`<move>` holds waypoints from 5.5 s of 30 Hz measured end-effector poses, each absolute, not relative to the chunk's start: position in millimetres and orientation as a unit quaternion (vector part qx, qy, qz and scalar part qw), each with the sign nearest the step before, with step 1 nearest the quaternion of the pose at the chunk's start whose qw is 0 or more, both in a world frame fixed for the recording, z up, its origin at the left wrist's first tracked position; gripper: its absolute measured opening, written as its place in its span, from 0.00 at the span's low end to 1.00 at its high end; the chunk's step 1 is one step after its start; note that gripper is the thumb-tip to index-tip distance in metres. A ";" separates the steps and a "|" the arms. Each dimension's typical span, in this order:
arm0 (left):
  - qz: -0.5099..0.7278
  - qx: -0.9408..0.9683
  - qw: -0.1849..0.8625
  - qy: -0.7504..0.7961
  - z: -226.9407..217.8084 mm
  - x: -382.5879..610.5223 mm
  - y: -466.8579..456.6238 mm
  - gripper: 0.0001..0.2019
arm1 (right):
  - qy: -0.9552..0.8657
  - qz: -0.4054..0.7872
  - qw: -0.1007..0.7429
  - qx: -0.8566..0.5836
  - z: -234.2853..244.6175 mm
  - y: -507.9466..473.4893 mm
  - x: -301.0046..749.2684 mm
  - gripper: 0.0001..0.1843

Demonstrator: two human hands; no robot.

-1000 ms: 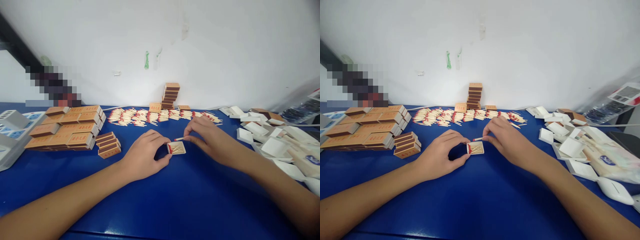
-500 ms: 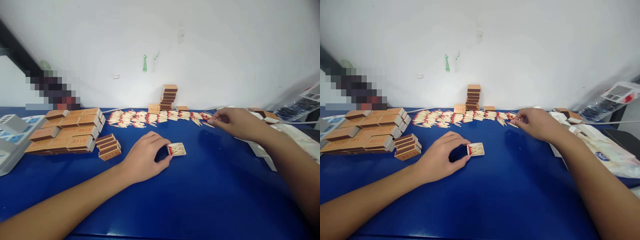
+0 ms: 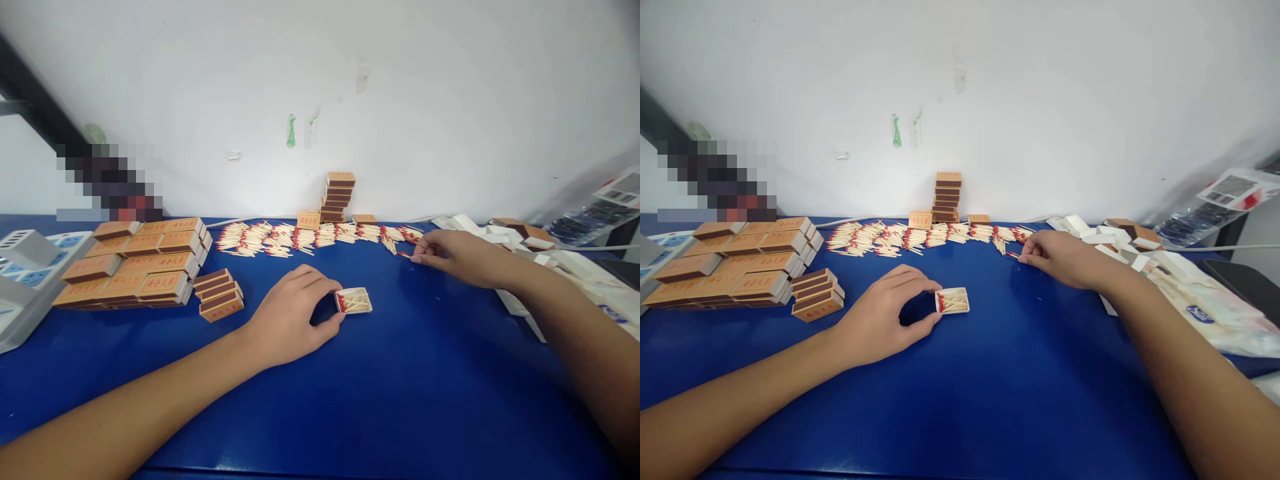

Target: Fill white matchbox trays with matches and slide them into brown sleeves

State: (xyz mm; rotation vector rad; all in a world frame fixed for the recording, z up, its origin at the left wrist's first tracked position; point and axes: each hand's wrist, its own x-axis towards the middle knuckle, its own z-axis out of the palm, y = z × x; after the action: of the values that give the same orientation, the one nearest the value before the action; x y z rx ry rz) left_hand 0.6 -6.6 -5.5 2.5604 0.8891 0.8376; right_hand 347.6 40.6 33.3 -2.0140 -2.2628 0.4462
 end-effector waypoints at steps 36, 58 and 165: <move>0.288 0.894 0.155 0.307 -4.0 2.5 -7.5 0.12 | -0.730 0.205 0.002 -0.652 37.5 32.9 351.8 0.24; 0.289 0.893 0.153 0.309 -4.5 1.9 -7.8 0.12 | -0.774 0.177 0.055 -0.606 24.3 33.3 337.0 0.24; 0.285 0.883 0.182 0.325 -3.4 3.6 -11.6 0.29 | -0.885 0.113 0.146 -0.428 21.2 -21.4 256.9 0.07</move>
State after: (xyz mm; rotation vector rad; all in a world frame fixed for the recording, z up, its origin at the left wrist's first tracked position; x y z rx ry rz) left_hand 3.6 -11.6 -3.4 2.4925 0.9187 0.8045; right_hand 256.9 -21.4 21.2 -1.2323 -2.5476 0.3261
